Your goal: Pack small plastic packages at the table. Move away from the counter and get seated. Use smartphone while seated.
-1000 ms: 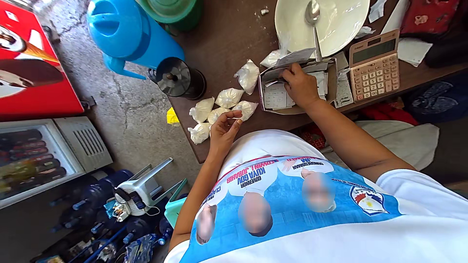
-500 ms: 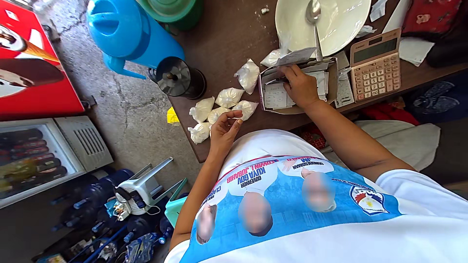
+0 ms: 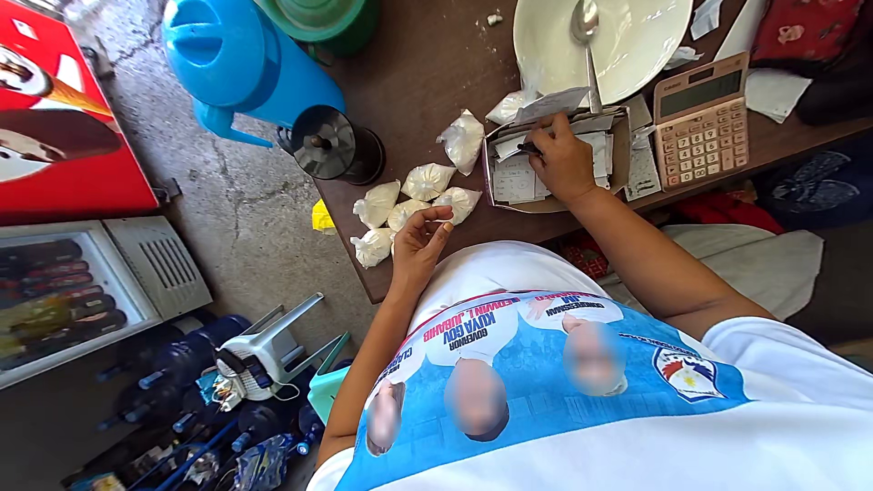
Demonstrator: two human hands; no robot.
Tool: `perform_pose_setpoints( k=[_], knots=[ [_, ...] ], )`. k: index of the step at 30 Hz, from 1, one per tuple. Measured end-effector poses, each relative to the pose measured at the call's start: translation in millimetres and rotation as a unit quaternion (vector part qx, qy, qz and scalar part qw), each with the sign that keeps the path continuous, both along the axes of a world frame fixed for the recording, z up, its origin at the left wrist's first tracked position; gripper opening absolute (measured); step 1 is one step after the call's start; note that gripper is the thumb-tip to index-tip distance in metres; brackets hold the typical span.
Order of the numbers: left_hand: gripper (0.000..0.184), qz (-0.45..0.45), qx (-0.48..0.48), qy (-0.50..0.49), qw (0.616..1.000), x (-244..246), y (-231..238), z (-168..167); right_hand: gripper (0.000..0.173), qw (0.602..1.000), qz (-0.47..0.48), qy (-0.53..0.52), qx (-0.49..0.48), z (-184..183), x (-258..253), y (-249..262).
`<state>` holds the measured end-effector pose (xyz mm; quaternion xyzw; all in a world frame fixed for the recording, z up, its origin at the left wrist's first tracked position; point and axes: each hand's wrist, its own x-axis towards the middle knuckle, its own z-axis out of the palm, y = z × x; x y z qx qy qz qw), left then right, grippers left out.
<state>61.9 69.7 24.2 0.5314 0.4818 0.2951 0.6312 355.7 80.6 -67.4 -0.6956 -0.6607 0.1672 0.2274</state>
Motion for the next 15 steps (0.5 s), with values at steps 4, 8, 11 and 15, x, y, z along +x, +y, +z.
perform_pose_setpoints(
  k=[4,8,11,15],
  knots=[
    [0.026,-0.001,0.001,0.001,1.000,0.1,-0.3,-0.5,0.019,1.000,0.013,-0.017,0.001,-0.5,0.8,0.2],
    [0.026,0.003,-0.002,0.000,1.000,0.3,-0.8,0.6,0.022,1.000,0.011,-0.014,0.006,-1.2,0.3,0.6],
    [0.026,0.000,0.002,0.001,1.000,0.1,-0.7,1.2,0.025,1.000,0.014,-0.007,0.006,-2.6,0.8,-0.4],
    [0.026,-0.004,0.005,0.005,1.000,-0.1,0.4,1.3,0.023,1.000,0.015,0.010,-0.003,-1.5,0.8,-1.4]
  ],
)
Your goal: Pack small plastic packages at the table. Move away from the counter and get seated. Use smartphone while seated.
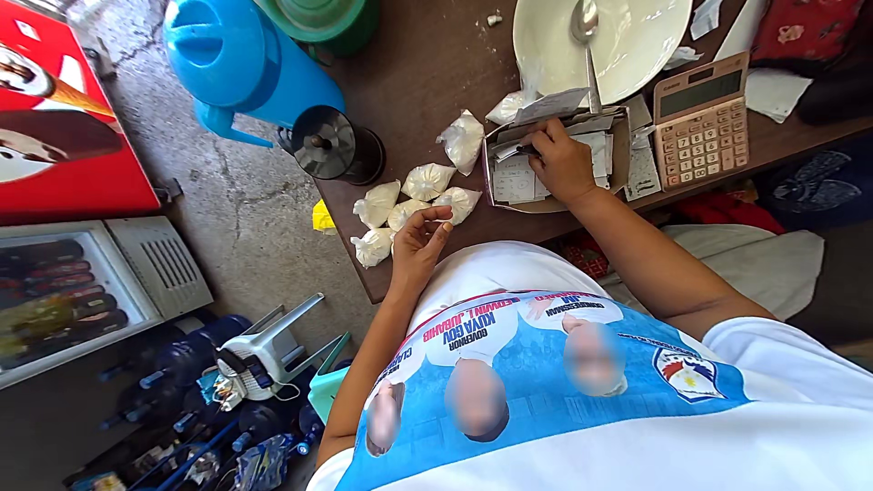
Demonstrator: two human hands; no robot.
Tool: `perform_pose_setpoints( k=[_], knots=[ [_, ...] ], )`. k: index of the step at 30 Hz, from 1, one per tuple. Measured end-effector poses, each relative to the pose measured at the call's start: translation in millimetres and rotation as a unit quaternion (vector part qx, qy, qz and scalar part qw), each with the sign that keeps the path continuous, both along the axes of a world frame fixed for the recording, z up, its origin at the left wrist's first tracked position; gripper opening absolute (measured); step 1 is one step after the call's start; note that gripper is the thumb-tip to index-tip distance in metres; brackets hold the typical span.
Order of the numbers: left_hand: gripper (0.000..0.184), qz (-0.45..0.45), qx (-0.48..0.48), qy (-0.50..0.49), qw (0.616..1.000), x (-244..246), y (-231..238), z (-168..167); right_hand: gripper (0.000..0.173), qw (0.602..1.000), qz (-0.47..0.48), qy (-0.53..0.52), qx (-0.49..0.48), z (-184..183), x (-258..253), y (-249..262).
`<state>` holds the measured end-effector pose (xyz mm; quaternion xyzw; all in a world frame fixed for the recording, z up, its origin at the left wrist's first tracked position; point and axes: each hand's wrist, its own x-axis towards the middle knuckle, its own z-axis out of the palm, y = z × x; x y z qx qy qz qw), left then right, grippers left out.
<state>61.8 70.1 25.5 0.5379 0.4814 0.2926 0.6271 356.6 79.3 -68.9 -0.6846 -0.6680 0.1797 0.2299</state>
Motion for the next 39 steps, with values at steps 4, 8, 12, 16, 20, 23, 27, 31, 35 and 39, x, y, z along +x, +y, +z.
perform_pose_setpoints(
  k=[4,8,12,16,20,23,27,31,35,39],
  knots=[
    [0.026,-0.001,0.003,0.000,1.000,-0.3,0.3,-0.4,0.023,1.000,0.004,0.000,-0.003,0.0,0.7,-0.6],
    [0.026,-0.001,0.000,0.001,1.000,-0.5,0.7,-0.8,0.027,1.000,0.007,-0.002,-0.006,-2.1,2.2,0.0],
    [0.025,0.000,-0.001,-0.003,1.000,-0.5,1.7,-1.2,0.031,1.000,0.015,-0.003,-0.019,-1.9,3.0,-0.6],
    [0.025,0.003,-0.003,-0.004,1.000,-0.4,2.1,-1.1,0.042,0.999,0.010,-0.008,-0.035,0.2,2.9,-2.5],
    [0.025,0.001,-0.005,0.000,1.000,-0.6,3.0,-0.3,0.039,1.000,-0.003,-0.020,-0.022,2.0,4.8,-5.2],
    [0.026,-0.001,-0.007,0.000,1.000,-0.9,3.7,-1.0,0.037,0.999,-0.011,-0.028,-0.012,5.9,8.6,-9.6],
    [0.026,0.001,-0.009,0.001,1.000,-0.2,4.9,-1.8,0.035,0.999,-0.004,-0.032,-0.025,8.4,14.5,-19.9],
    [0.025,0.000,-0.011,-0.001,1.000,0.7,5.9,-1.8,0.036,0.998,-0.020,-0.024,-0.047,6.8,18.4,-27.0],
    [0.025,-0.002,-0.009,-0.001,1.000,0.3,5.8,-2.9,0.037,0.998,-0.048,-0.022,-0.041,6.8,20.2,-27.4],
    [0.025,0.001,-0.009,-0.002,1.000,-0.3,4.9,-3.3,0.036,0.997,-0.056,-0.021,-0.042,8.3,20.1,-26.0]
  ],
)
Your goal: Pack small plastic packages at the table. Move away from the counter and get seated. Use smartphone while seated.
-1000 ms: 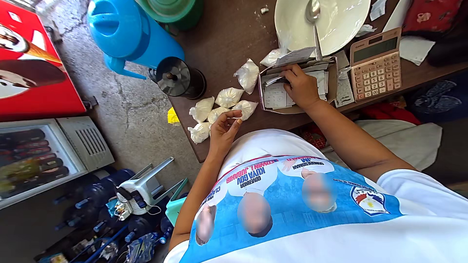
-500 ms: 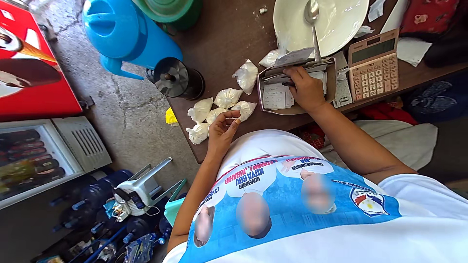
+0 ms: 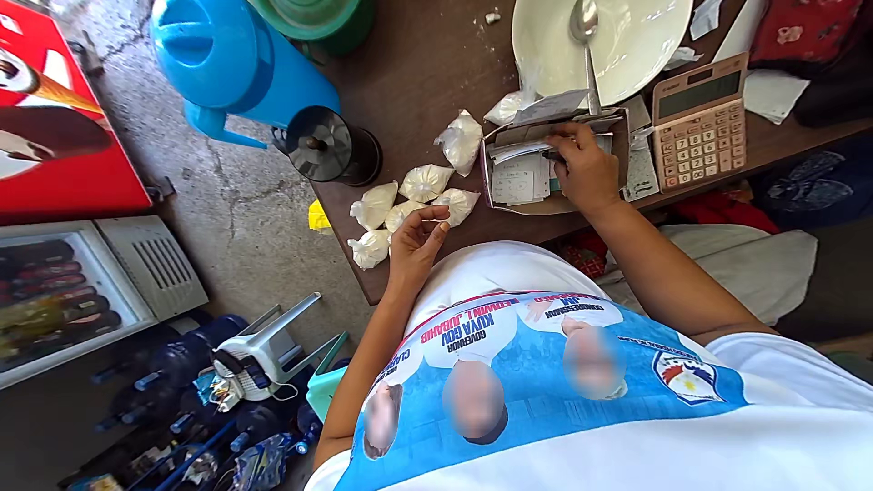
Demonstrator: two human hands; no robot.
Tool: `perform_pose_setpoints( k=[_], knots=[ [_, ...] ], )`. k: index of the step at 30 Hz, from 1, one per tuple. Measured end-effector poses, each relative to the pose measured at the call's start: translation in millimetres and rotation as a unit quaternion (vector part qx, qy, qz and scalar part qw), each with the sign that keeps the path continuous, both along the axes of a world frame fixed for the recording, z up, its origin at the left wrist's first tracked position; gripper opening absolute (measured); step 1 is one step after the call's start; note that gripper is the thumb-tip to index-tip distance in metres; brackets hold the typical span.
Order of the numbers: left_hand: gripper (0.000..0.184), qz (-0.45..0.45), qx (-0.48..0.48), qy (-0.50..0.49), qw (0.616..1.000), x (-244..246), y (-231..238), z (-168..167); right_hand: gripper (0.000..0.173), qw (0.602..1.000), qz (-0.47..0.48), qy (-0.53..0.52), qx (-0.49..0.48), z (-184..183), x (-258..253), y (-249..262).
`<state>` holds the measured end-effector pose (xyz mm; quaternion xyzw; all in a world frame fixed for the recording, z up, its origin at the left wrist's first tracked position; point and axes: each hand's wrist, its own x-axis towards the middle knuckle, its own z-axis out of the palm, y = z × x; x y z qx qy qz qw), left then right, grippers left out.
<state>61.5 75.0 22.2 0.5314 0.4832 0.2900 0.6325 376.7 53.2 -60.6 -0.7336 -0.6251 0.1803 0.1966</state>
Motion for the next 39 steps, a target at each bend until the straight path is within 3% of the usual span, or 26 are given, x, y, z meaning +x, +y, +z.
perform_pose_setpoints(
  k=[19,26,31,39],
  knots=[
    [0.026,0.004,-0.005,0.003,1.000,1.3,-2.2,0.4,0.029,1.000,-0.013,0.001,-0.008,4.4,3.3,2.0],
    [0.027,0.003,-0.009,0.008,1.000,1.9,-2.3,0.6,0.046,0.999,-0.022,0.002,-0.027,5.4,3.4,7.3],
    [0.026,0.004,-0.006,0.009,1.000,1.6,-2.0,0.3,0.030,0.999,-0.031,0.003,-0.025,5.8,4.5,9.7],
    [0.026,0.005,-0.010,0.002,1.000,2.0,-1.1,-0.6,0.031,1.000,0.008,0.014,0.004,-1.8,10.6,6.6]
  ],
)
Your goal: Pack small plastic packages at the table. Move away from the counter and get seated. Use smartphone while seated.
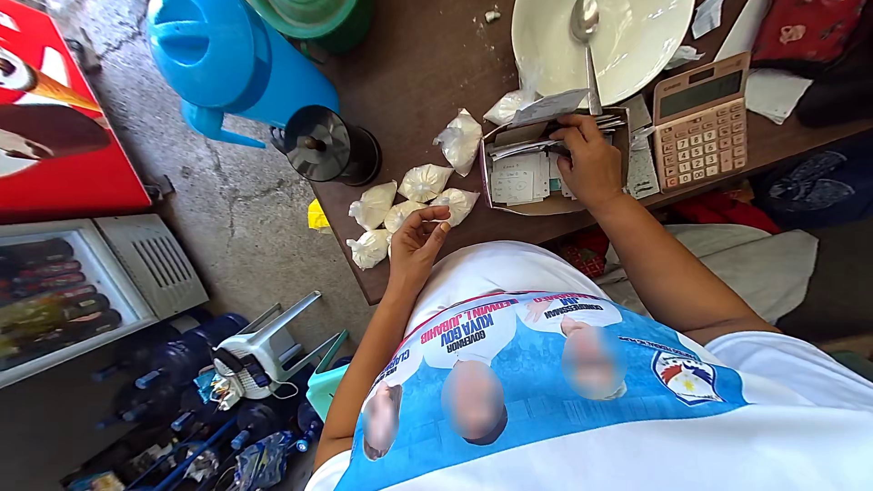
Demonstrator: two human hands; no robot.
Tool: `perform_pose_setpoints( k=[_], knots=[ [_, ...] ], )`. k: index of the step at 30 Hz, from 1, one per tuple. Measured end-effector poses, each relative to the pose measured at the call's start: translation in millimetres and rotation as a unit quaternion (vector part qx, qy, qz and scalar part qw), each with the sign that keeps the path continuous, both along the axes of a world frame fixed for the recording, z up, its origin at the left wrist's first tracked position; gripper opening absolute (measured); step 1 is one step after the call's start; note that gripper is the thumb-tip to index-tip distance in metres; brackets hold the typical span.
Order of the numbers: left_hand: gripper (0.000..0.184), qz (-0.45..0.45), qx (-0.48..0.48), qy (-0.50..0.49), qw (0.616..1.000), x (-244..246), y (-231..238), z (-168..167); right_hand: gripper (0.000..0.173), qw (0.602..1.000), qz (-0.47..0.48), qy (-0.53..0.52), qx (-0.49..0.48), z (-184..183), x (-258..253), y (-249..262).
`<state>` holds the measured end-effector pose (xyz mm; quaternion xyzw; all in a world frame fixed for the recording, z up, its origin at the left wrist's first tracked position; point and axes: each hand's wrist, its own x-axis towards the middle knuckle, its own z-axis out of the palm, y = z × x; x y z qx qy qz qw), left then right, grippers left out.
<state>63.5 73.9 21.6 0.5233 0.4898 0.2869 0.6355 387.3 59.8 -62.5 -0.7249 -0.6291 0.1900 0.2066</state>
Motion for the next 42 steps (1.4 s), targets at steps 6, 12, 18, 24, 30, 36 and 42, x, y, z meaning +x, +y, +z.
perform_pose_setpoints(
  k=[6,12,18,24,30,36,42],
  knots=[
    [0.026,-0.003,0.004,0.004,1.000,-0.3,1.5,-0.2,0.035,0.999,0.029,0.007,0.019,-2.0,6.9,4.0],
    [0.026,-0.004,0.003,0.008,1.000,-1.1,3.4,1.2,0.032,0.997,0.025,0.020,0.074,2.6,11.8,-7.4],
    [0.025,-0.007,0.000,0.002,1.000,0.2,5.2,0.0,0.032,0.970,-0.056,0.192,0.136,30.1,19.7,-9.2],
    [0.026,-0.006,0.000,-0.007,1.000,-0.6,5.9,-0.3,0.035,0.984,-0.103,0.111,0.095,69.4,45.1,-3.3],
    [0.026,-0.008,-0.003,-0.010,1.000,-0.2,5.5,-0.7,0.037,0.899,-0.238,0.365,-0.041,72.3,63.4,-7.2],
    [0.026,-0.007,0.000,-0.019,1.000,-1.5,3.4,-1.7,0.034,0.716,-0.303,0.629,0.014,69.1,65.9,-9.4],
    [0.026,-0.015,0.007,-0.002,1.000,-3.5,1.4,-0.7,0.036,0.807,-0.273,0.522,0.035,65.1,56.4,-13.5]
  ],
)
